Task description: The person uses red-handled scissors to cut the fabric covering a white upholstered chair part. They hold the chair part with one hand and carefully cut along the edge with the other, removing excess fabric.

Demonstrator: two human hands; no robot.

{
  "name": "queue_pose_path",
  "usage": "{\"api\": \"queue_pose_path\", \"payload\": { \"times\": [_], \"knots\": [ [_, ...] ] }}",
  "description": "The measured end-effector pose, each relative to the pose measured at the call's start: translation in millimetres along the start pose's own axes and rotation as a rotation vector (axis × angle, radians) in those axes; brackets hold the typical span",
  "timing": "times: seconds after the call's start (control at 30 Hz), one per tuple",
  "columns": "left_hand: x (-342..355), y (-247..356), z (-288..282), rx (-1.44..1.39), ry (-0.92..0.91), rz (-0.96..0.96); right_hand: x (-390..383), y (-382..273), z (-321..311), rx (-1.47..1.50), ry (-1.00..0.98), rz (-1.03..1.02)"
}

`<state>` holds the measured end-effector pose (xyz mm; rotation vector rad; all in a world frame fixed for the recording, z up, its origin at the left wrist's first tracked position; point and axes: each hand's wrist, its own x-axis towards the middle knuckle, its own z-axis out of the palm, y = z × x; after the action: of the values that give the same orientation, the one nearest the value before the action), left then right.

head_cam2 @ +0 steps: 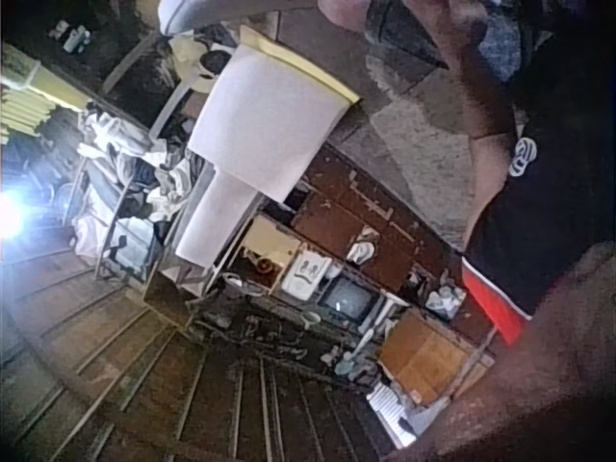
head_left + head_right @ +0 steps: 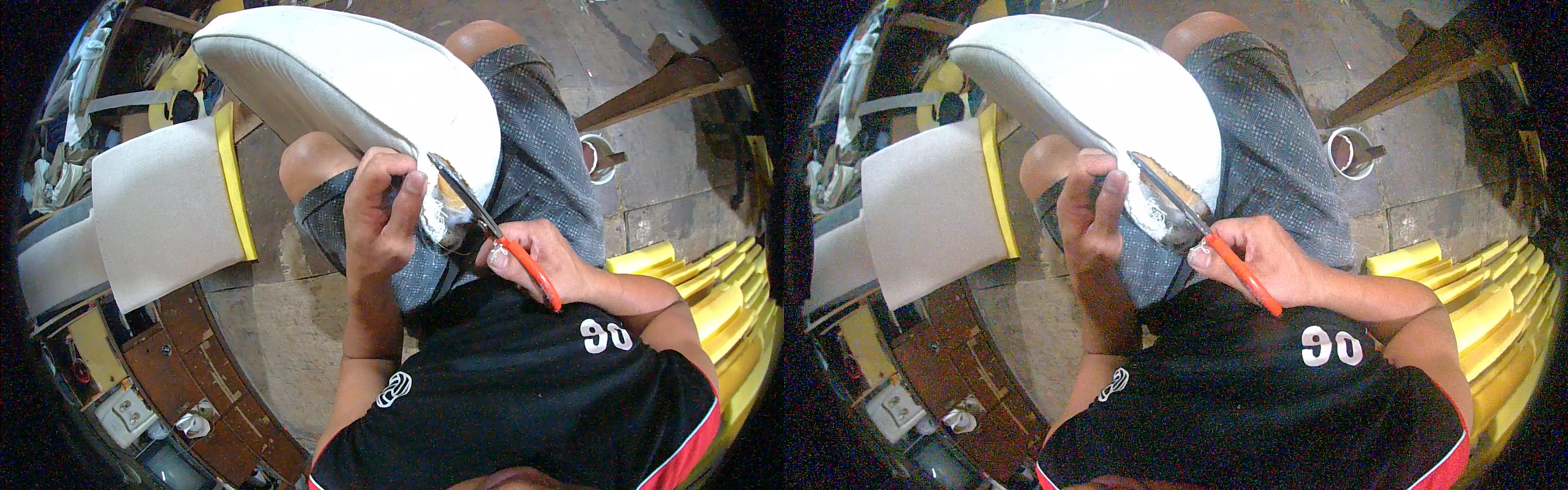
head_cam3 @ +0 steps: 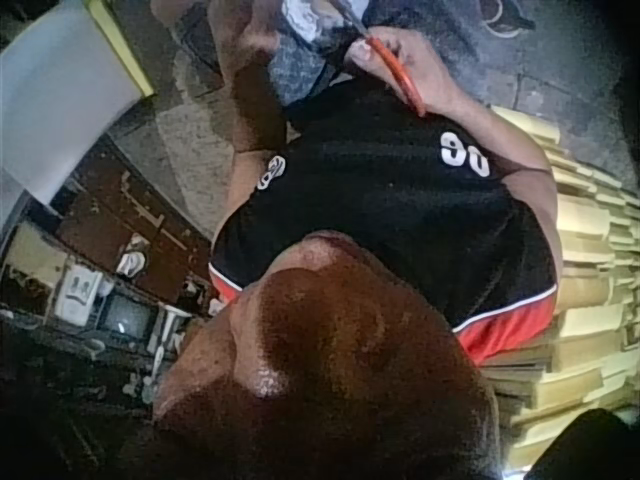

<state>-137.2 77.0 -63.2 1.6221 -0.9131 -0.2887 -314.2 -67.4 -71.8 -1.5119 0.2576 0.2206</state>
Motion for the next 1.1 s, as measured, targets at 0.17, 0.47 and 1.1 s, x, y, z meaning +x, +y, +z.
{"api": "queue_pose_path", "payload": {
  "times": [0.17,0.47,1.1],
  "knots": [
    [0.2,-1.6,0.5,0.037,-0.005,-0.008,2.9,-0.9,-0.1,-0.004,0.044,-0.007],
    [1.0,0.3,0.9,-0.071,0.011,-0.017,2.3,3.4,-4.2,-0.125,0.063,-0.022],
    [-0.6,-1.2,2.1,-0.074,0.024,-0.079,3.4,-5.2,-5.4,0.018,-0.051,0.026]
  ]
}}
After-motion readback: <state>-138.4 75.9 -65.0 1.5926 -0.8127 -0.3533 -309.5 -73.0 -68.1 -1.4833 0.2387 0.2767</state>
